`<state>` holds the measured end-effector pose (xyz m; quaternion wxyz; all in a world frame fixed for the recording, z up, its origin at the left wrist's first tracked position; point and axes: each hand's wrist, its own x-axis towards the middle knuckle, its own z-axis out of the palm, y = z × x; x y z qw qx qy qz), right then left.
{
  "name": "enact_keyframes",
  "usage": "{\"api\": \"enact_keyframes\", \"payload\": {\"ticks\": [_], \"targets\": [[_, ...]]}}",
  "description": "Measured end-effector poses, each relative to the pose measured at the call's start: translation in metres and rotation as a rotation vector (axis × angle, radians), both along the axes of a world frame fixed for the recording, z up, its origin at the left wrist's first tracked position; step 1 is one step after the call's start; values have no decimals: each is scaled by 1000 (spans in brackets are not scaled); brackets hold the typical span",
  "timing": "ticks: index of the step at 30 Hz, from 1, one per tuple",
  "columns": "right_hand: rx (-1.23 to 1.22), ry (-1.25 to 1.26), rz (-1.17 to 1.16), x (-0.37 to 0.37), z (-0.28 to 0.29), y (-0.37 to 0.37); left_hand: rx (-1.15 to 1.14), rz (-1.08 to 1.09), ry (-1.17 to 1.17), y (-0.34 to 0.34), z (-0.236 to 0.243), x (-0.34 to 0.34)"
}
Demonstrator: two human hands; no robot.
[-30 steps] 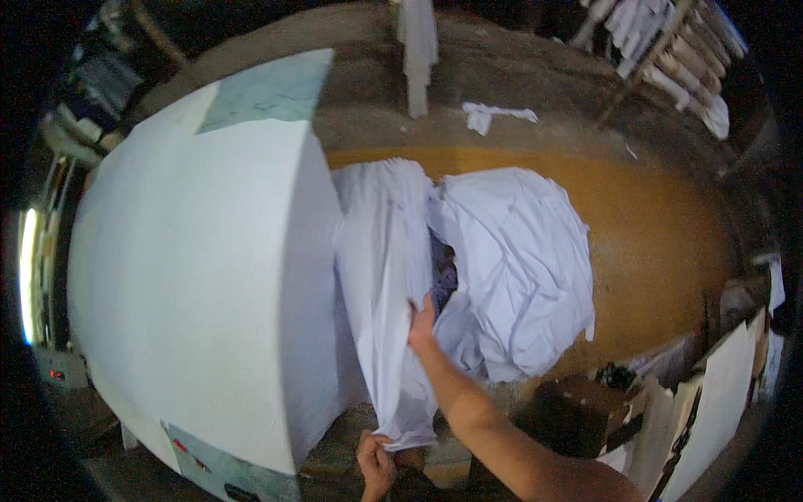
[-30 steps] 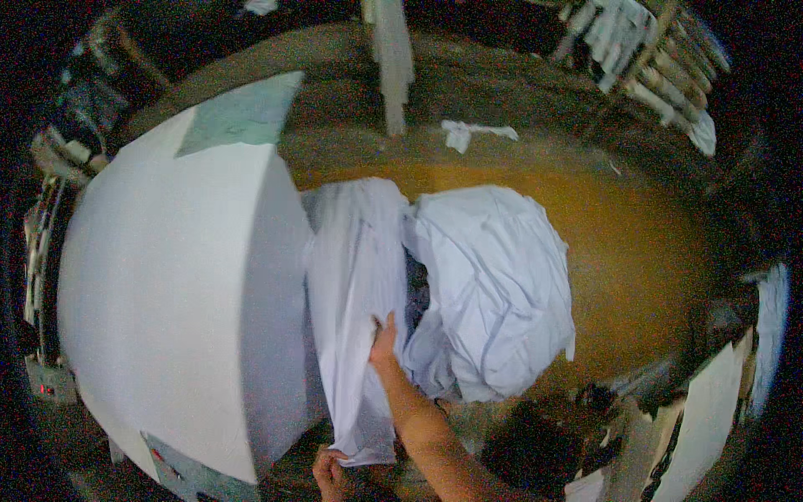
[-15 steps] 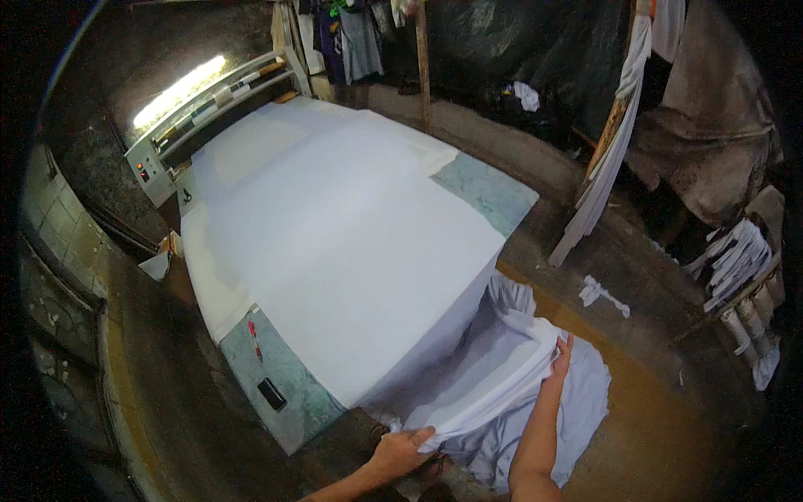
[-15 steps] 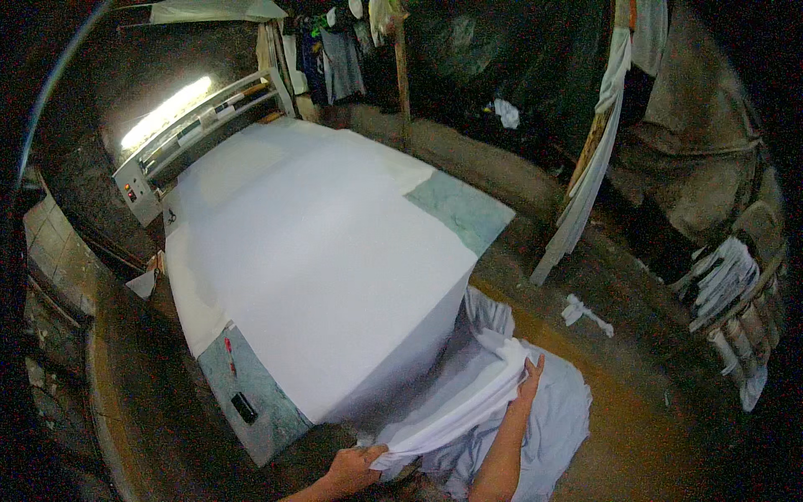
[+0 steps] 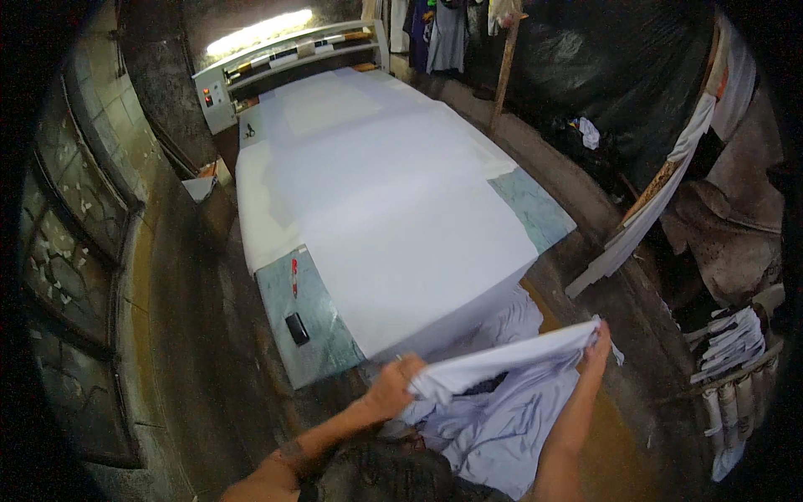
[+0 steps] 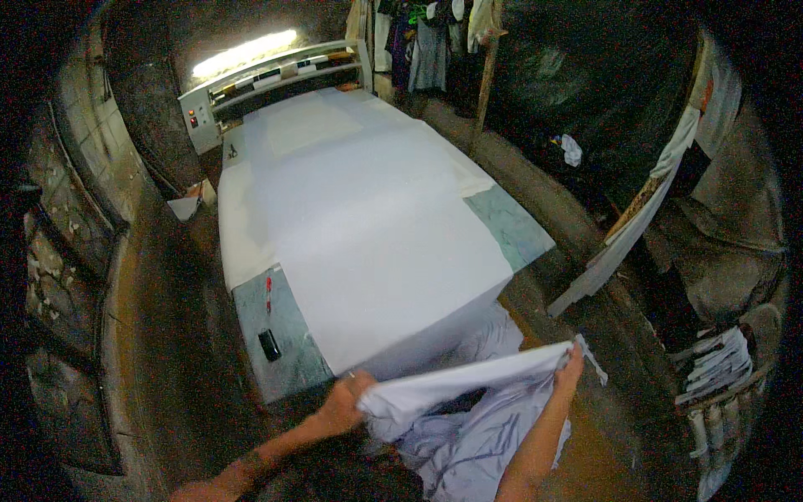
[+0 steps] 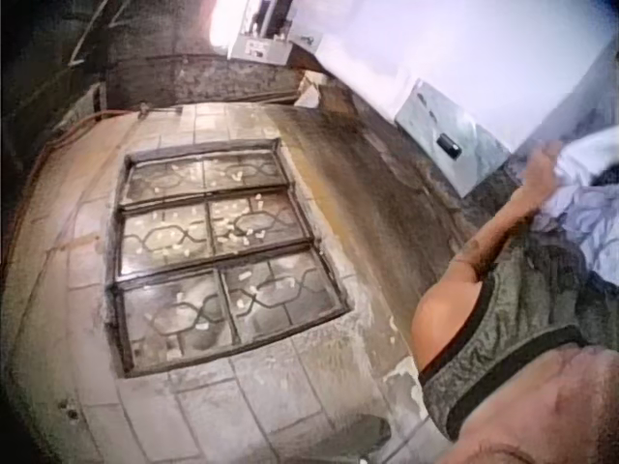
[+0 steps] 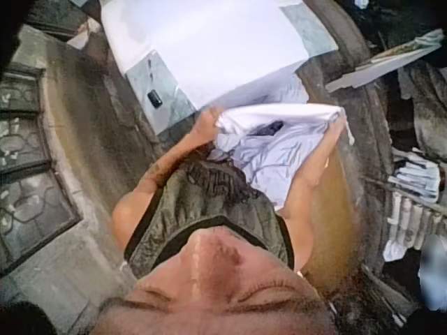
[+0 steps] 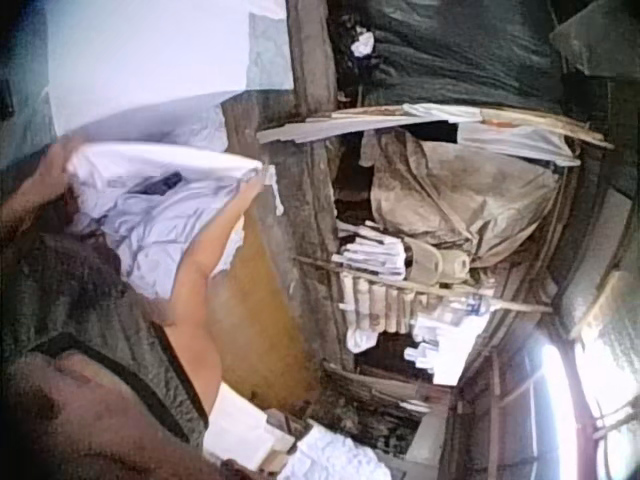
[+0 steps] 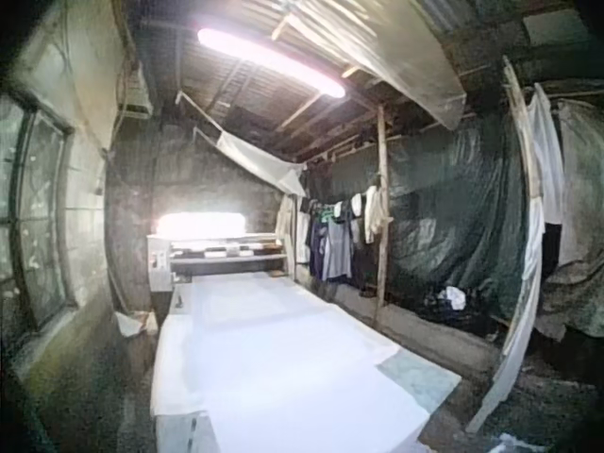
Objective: The person cuts a large white sheet of fabric on a heat press using scissors, then places a printed t-shirt template on the fabric to measure and cut around it. The person folds the cut fabric and places it on a nearby table.
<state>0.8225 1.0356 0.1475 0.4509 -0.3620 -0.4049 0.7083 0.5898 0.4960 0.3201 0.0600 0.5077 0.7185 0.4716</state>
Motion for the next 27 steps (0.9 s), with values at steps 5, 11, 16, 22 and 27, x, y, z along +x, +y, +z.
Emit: {"api": "enact_keyframes", "payload": {"ticks": [5, 11, 16, 22, 27], "targets": [[338, -95, 3, -11, 138, -18, 96, 359, -446, -15, 47, -59], [983, -200, -219, 26, 283, -77, 536, 207, -467, -29, 105, -79], [1333, -1006, -93, 68, 224, -114, 220, 98, -27, -53, 89, -69], [1101, -1224, -403, 127, 102, -12, -129, -212, 440, -12, 15, -20], [556, -1475, -348, 93, 117, 45, -277, -296, 534, 8, 29, -53]]}}
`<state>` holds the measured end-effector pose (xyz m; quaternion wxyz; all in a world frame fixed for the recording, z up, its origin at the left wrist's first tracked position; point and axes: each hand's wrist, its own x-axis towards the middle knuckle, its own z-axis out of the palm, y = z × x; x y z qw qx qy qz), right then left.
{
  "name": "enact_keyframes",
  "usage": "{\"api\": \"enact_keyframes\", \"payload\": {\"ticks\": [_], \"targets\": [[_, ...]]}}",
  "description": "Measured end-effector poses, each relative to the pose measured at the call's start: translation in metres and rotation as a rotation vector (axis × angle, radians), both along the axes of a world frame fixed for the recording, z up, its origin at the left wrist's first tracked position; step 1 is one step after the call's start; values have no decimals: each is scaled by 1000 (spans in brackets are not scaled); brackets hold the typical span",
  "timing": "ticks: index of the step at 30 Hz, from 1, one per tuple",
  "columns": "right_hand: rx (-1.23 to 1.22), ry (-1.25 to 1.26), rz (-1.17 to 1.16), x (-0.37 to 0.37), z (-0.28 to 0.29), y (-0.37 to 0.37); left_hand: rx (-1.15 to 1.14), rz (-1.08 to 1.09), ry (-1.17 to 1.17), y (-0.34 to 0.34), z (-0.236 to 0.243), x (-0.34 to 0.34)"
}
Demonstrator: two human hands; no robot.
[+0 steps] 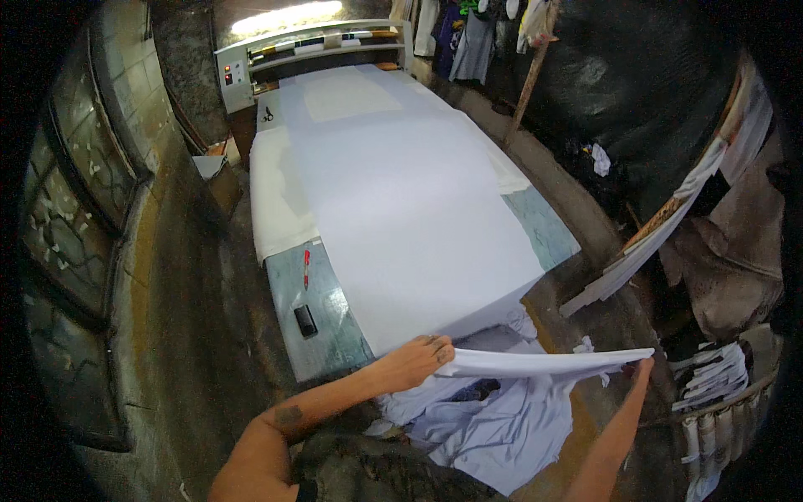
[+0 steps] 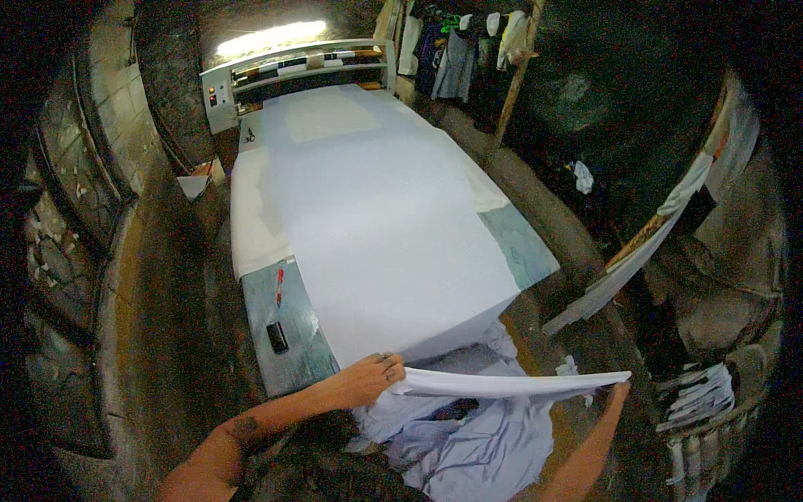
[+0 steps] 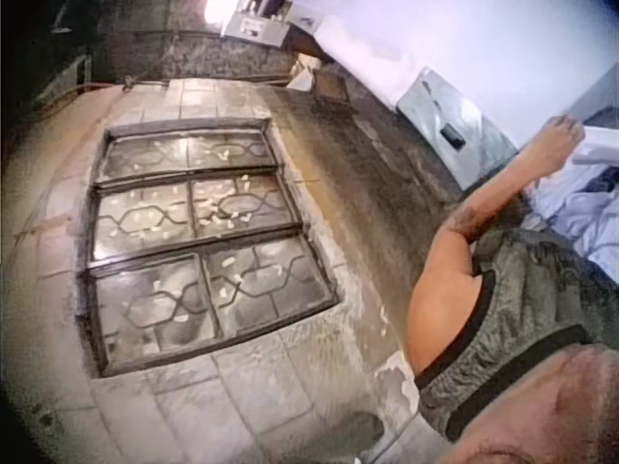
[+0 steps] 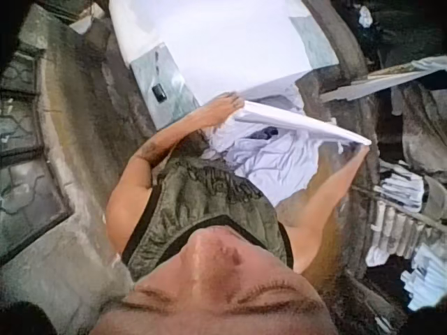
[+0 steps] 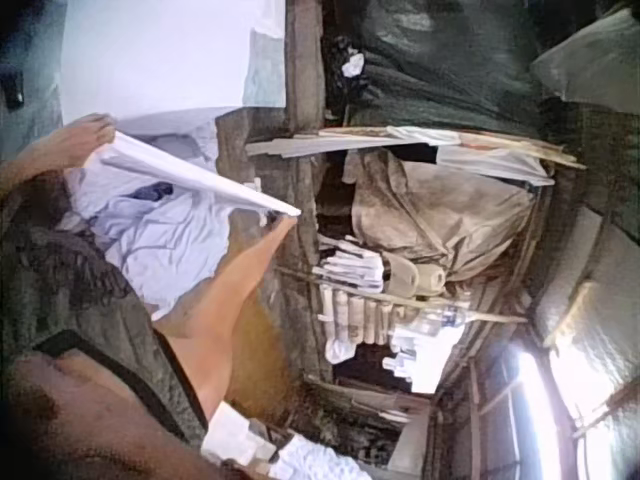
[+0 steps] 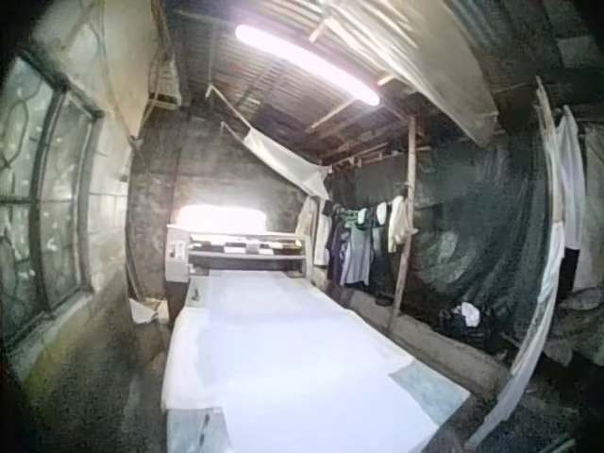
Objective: The person cuts a large white sheet of fabric on a heat press using scissors, then places a printed t-shirt template on the fabric to measure and cut around it. The person folds the cut fabric and places it on a nearby table.
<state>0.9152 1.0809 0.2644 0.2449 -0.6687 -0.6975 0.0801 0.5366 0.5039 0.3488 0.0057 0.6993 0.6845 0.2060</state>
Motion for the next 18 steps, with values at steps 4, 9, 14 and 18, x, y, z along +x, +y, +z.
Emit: {"api": "enact_keyframes", "payload": {"ticks": [4, 9, 14, 18], "targets": [[58, 77, 81, -52, 81, -13, 143, -27, 145, 5, 28, -40], [194, 164, 160, -143, 201, -66, 174, -117, -51, -19, 43, -141], [276, 220, 181, -238, 299, -127, 187, -41, -615, -72, 32, -261], [270, 225, 144, -272, 319, -171, 327, -53, -721, -92, 19, -326]]}}
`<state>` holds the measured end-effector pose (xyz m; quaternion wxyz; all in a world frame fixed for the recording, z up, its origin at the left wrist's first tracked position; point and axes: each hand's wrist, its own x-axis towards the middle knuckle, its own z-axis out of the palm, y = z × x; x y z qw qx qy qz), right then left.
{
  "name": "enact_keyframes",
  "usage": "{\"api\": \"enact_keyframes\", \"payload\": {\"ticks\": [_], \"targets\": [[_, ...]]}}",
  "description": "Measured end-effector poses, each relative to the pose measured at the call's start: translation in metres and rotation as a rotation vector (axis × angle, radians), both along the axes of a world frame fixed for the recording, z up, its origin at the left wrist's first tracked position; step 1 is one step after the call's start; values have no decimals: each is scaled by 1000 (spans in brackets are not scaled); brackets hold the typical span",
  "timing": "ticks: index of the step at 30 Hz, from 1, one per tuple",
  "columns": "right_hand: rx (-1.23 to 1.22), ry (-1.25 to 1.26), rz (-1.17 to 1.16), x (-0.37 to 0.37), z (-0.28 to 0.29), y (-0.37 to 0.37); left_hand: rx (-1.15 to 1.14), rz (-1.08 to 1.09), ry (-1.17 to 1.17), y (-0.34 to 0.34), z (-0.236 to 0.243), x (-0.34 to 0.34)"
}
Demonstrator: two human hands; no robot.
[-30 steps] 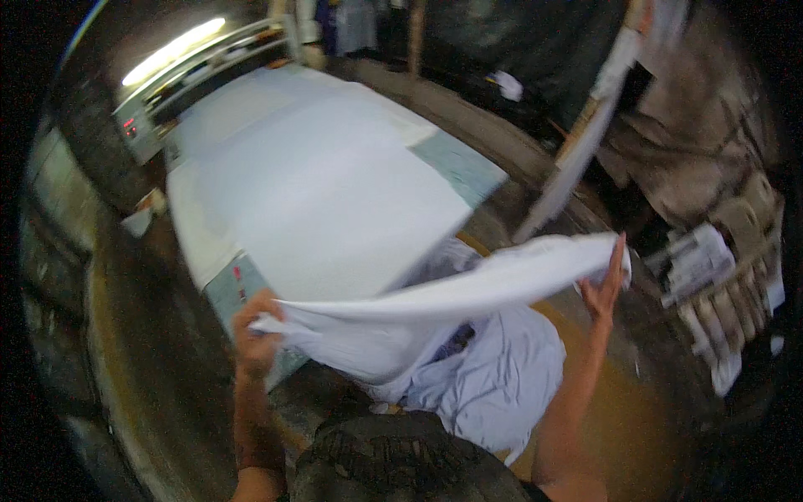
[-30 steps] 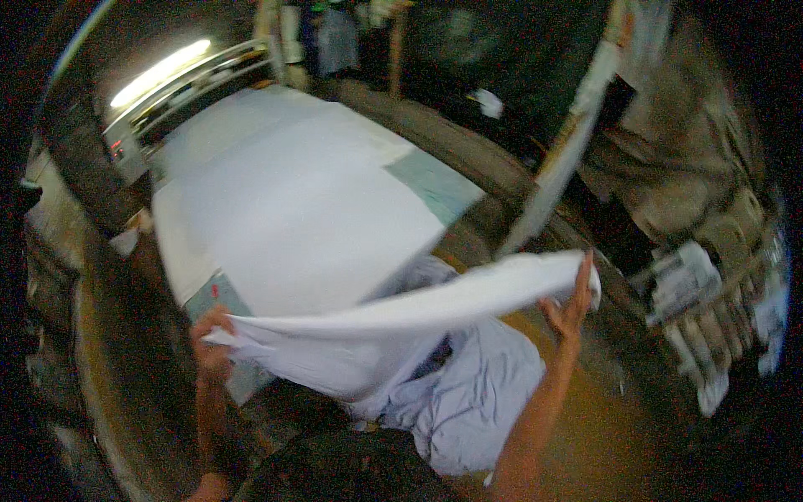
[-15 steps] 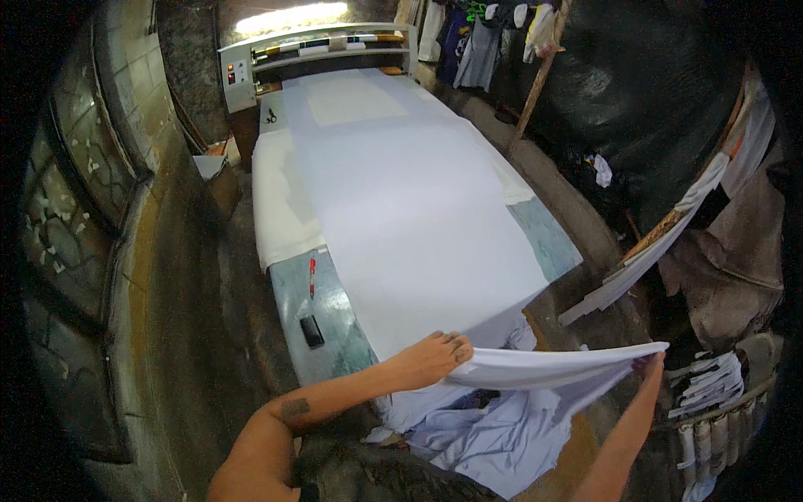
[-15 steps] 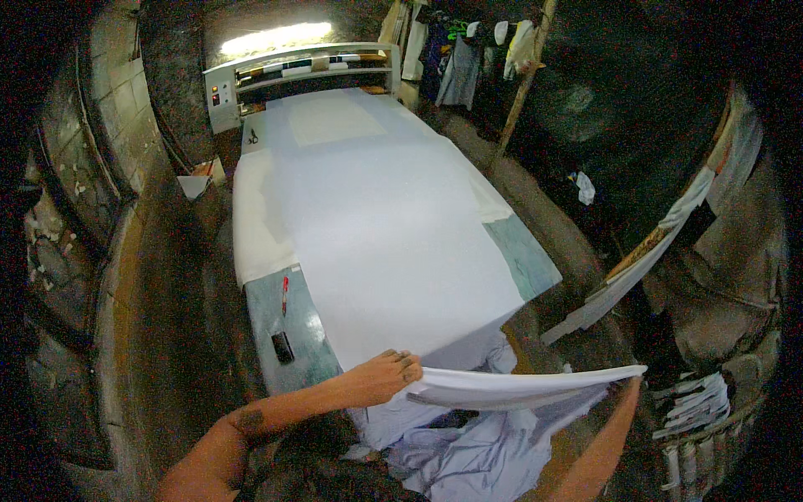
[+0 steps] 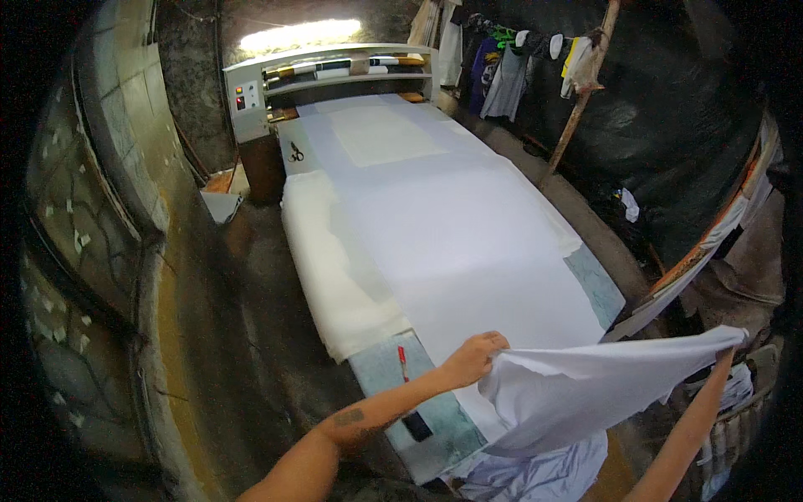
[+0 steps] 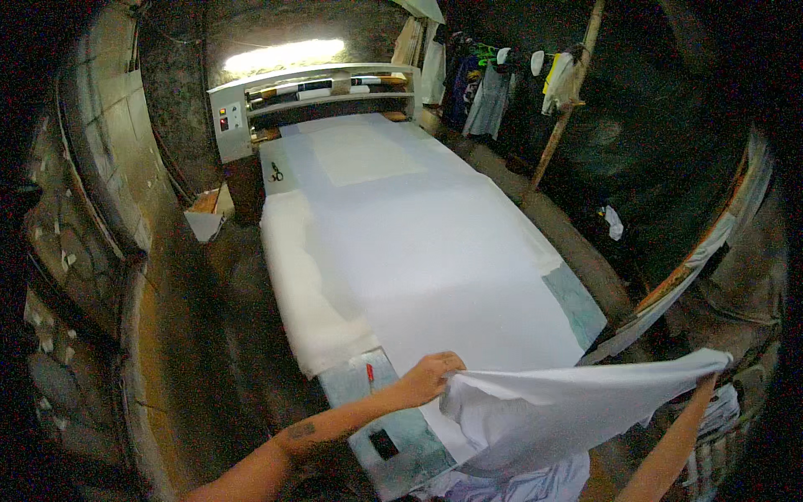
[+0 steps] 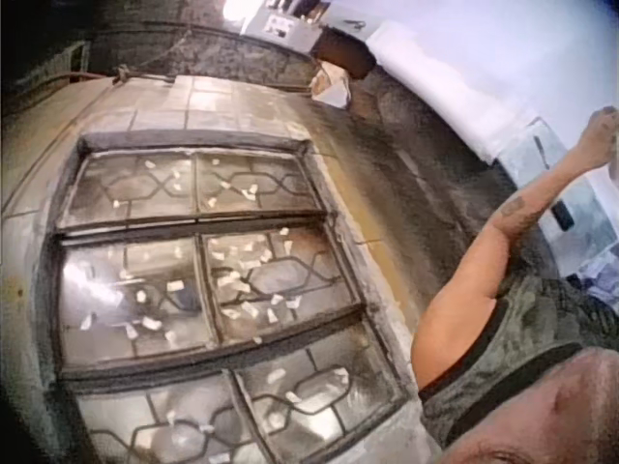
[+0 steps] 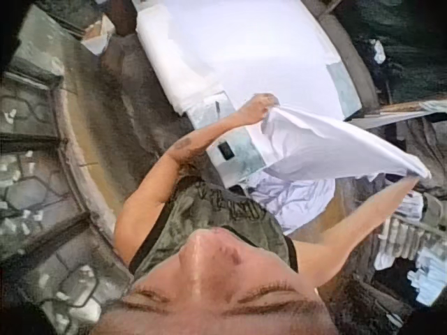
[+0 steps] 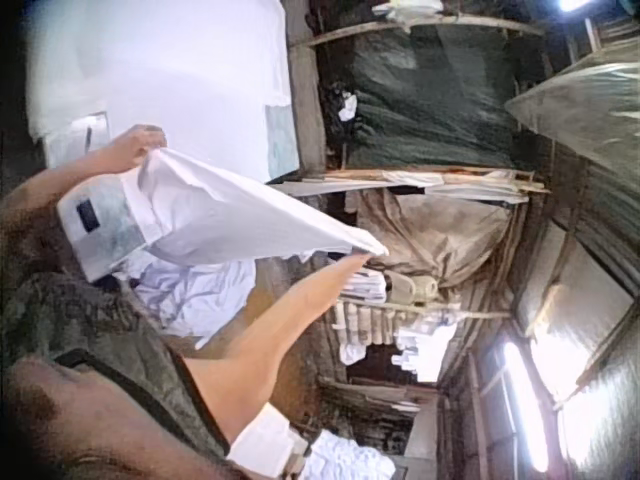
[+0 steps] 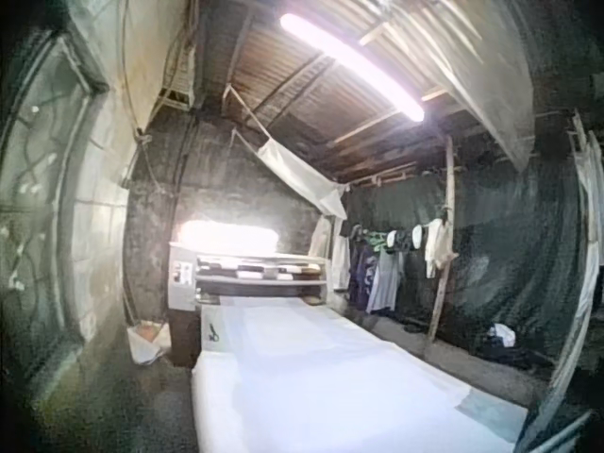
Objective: The person cuts a large white sheet of fabric on a heat press using scissors, then places a printed t-shirt template on the fabric to measure and cut around it. The person folds the cut fabric and places it on a nearby table.
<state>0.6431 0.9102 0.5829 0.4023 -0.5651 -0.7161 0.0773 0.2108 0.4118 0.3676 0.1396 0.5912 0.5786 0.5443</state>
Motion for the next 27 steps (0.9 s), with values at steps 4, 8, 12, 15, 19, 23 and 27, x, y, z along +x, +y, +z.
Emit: {"api": "enact_keyframes", "payload": {"ticks": [4, 8, 12, 15, 19, 23, 27], "targets": [[-36, 23, -46, -10, -29, -35, 86, 181, -87, 6, -15, -14], [-67, 33, -32, -48, -60, -46, -352, 21, -46, 4, -45, -12], [-91, 100, 29, -125, -51, -44, -535, -275, 155, -1, -70, -38], [-79, 116, 106, -205, -26, -41, -529, -408, 124, -2, -75, -60], [-56, 140, 188, -316, 12, -55, -493, -367, 42, -10, -49, -113], [-30, 168, 231, -432, 47, -88, -350, -258, -150, -41, 14, -238], [-32, 210, 254, -557, 68, -127, -205, 20, -270, -95, 77, -412]]}}
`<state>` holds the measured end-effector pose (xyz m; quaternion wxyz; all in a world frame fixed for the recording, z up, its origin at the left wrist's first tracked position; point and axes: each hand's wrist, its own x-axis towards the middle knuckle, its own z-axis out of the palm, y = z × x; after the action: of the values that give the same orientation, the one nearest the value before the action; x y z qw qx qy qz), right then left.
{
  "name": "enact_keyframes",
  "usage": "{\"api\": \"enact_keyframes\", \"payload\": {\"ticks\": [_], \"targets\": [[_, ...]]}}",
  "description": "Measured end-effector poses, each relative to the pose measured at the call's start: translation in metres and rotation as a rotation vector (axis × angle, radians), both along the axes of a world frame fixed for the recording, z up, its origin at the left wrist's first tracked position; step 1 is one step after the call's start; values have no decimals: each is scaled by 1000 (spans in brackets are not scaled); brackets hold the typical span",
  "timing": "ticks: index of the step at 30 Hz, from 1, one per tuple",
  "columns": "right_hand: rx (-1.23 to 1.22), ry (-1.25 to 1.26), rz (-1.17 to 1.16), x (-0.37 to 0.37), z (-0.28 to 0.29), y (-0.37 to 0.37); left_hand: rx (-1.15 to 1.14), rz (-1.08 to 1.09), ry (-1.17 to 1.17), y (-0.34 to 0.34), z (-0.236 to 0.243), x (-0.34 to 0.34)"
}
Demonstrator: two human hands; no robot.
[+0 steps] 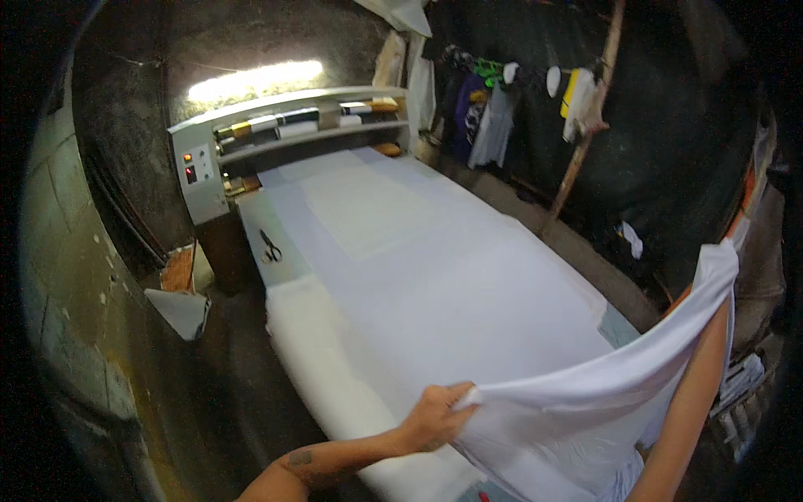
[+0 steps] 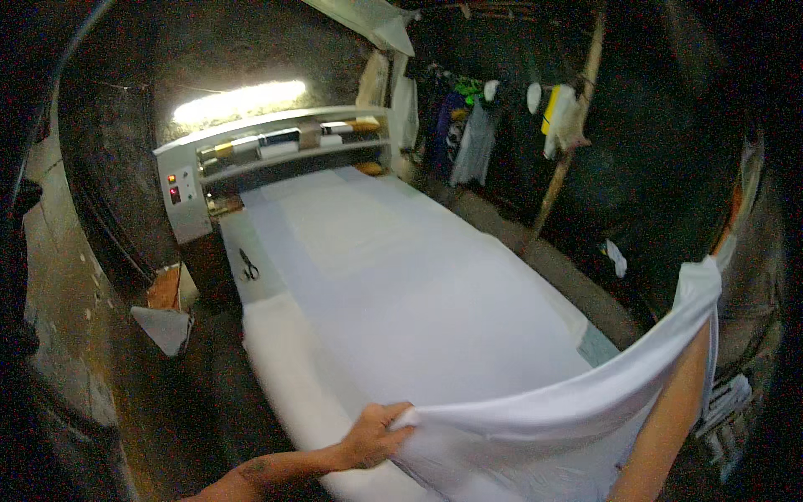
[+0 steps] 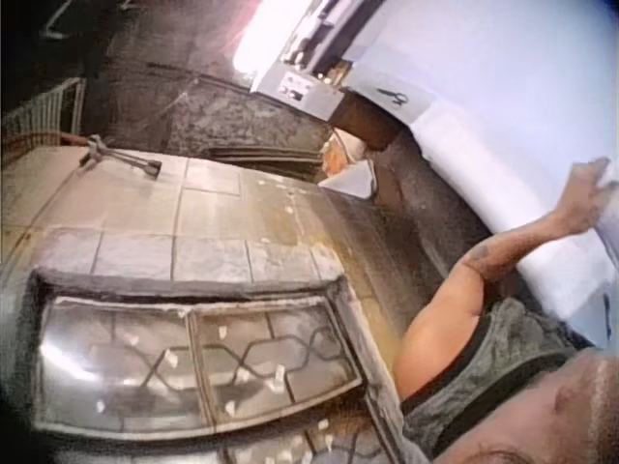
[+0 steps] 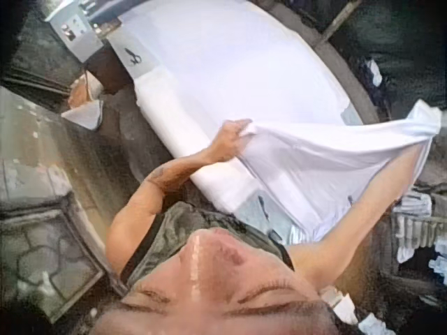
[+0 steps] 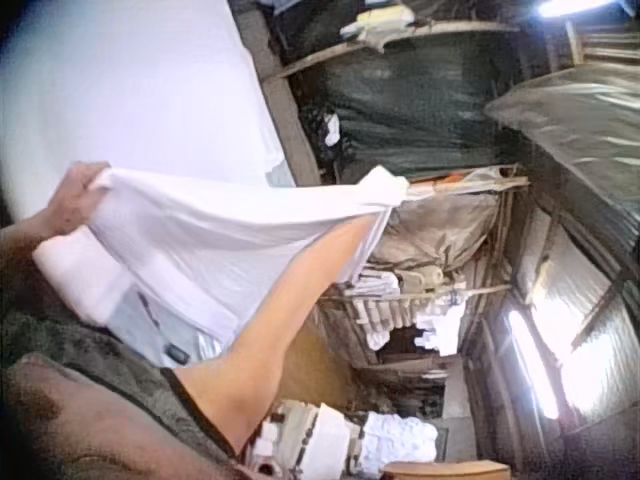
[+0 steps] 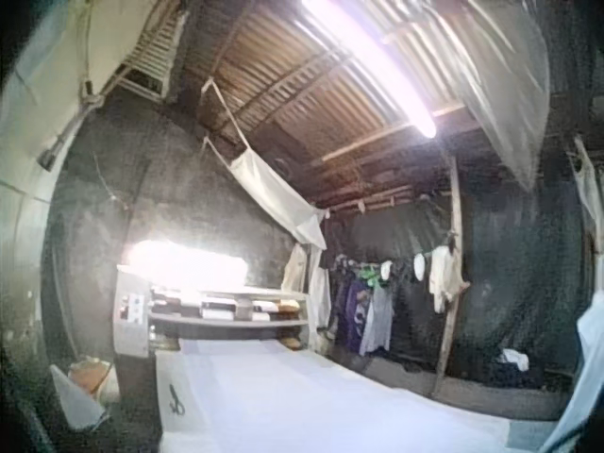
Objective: The person cuts a large white sheet of fabric on a heat press using scissors, then places a printed t-shirt template on the fabric to measure and cut around it. The person folds the cut fabric and places it on a nearby table.
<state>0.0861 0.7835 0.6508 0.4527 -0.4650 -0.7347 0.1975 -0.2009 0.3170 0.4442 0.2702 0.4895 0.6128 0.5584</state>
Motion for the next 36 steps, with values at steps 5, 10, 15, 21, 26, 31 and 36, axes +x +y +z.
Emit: {"api": "enact_keyframes", "payload": {"ticks": [5, 10, 15, 21, 26, 31, 36], "targets": [[-93, 20, 16, -153, -5, -36, 42, 103, -265, -37, 8, -172], [-174, 49, 11, -272, -28, -55, -111, -73, -291, -35, -48, -266], [-250, 68, -24, -356, -73, -61, -222, -326, -327, -2, -119, -322], [-311, 107, -73, -457, -87, -32, -290, -465, -385, 37, -115, -422], [-285, 108, -47, -572, -52, 8, -240, -368, -587, 76, -44, -562], [-230, 110, 28, -732, -9, 56, -317, -424, -99, 34, 19, -754], [-278, 102, 117, -964, -8, 113, -82, -159, -157, 19, 33, -922]]}}
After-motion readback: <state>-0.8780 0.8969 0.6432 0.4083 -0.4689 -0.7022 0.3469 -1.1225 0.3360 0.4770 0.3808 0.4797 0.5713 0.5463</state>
